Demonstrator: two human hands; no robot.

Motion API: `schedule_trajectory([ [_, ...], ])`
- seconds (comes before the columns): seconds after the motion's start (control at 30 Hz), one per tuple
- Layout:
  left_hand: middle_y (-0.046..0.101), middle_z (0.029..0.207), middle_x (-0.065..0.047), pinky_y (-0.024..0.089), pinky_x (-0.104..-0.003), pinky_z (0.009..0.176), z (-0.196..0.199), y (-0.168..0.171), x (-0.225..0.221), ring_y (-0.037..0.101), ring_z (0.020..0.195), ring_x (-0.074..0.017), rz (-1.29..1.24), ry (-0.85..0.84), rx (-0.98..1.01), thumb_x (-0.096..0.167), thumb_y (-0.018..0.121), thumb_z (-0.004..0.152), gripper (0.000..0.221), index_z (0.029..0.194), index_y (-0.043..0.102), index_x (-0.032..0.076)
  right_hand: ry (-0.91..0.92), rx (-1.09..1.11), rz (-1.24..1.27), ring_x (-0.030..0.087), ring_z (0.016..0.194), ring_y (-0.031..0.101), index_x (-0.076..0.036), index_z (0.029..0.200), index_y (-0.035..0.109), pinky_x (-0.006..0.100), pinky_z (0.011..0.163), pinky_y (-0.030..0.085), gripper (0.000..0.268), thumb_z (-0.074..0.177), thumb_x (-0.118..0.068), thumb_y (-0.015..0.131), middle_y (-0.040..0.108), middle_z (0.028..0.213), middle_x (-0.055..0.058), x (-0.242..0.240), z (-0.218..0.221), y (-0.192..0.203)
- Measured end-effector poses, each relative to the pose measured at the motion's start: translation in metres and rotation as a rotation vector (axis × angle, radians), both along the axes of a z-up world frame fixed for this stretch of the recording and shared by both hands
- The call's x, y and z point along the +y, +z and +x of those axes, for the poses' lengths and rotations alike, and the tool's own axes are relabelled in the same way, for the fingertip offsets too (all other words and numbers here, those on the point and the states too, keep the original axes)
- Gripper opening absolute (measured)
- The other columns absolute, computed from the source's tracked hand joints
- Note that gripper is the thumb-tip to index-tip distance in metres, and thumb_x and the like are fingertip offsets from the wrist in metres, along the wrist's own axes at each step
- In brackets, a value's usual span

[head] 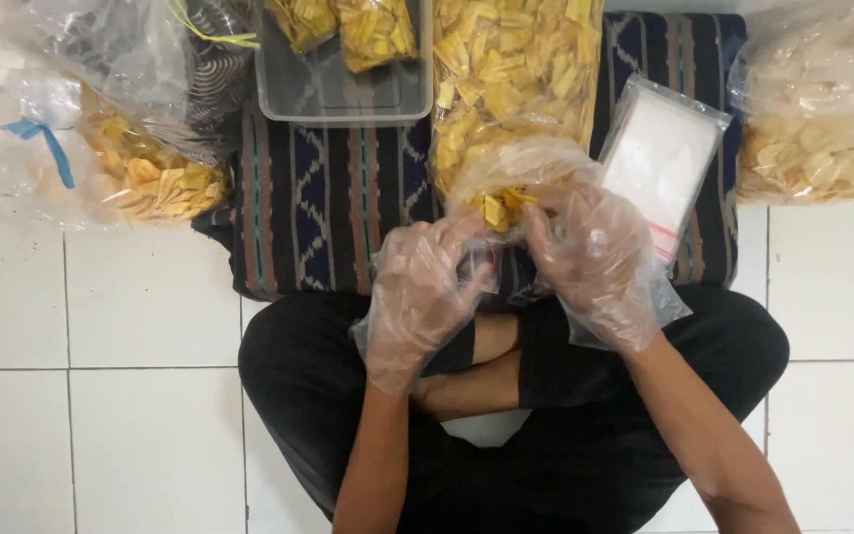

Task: A person wearing plastic gloves sits on the floor and manually packs banana chips from a large container into small individual plastic bags.

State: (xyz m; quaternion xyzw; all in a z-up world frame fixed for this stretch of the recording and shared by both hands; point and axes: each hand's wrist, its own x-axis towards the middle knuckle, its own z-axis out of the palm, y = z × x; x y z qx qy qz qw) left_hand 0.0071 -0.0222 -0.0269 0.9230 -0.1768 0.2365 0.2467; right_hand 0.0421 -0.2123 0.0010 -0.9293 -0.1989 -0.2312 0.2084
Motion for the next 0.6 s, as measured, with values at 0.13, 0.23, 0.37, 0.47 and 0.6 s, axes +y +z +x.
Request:
schedule_trajectory([
  [0.13,0.067,0.105,-0.011,0.051,-0.044,0.093,0.002,0.012,0.002,0.065,0.093,-0.0293,-0.081,-0.002,0.015,0.027,0.081,0.083,0.050,0.128,0.066,0.012,-0.060,0.266,0.322,0.024,0.068,0.068,-0.016,0.091,0.076,0.035,0.062,0.054,0.015,0.097,-0.027,0.085,0.069,0.074,0.003,-0.026,0.006,-0.027],
  [0.23,0.066,0.101,-0.009,0.051,-0.043,0.094,0.003,0.008,0.001,0.064,0.091,-0.0275,-0.117,0.014,-0.001,0.029,0.080,0.085,0.053,0.133,0.064,0.012,-0.034,0.425,0.544,0.016,0.064,0.065,-0.012,0.090,0.076,0.031,0.062,0.053,0.016,0.095,-0.024,0.086,0.068,0.071,0.003,-0.033,0.006,-0.021],
  [0.37,0.062,0.096,-0.010,0.052,-0.044,0.093,0.001,-0.005,-0.005,0.062,0.088,-0.0284,-0.115,0.041,-0.030,0.033,0.080,0.083,0.064,0.139,0.060,0.010,0.094,0.623,0.707,0.017,0.056,0.062,-0.005,0.084,0.073,0.031,0.059,0.053,0.016,0.092,-0.017,0.081,0.065,0.062,0.007,-0.039,0.000,-0.002],
  [0.47,0.064,0.095,-0.008,0.053,-0.043,0.093,0.000,0.007,-0.012,0.063,0.087,-0.0269,-0.240,-0.035,-0.013,0.034,0.078,0.087,0.061,0.141,0.060,0.011,0.147,0.696,0.738,0.009,0.057,0.058,-0.004,0.087,0.072,0.027,0.053,0.051,0.016,0.088,-0.016,0.082,0.063,0.061,0.005,-0.031,-0.007,0.006],
  [0.6,0.065,0.100,-0.007,0.055,-0.042,0.091,-0.001,0.014,-0.021,0.065,0.088,-0.0269,-0.276,-0.090,-0.072,0.026,0.077,0.086,0.059,0.140,0.060,0.010,0.207,0.729,0.695,0.008,0.049,0.056,-0.004,0.084,0.072,0.023,0.049,0.049,0.012,0.089,-0.012,0.079,0.058,0.054,0.005,-0.030,-0.015,0.018],
])
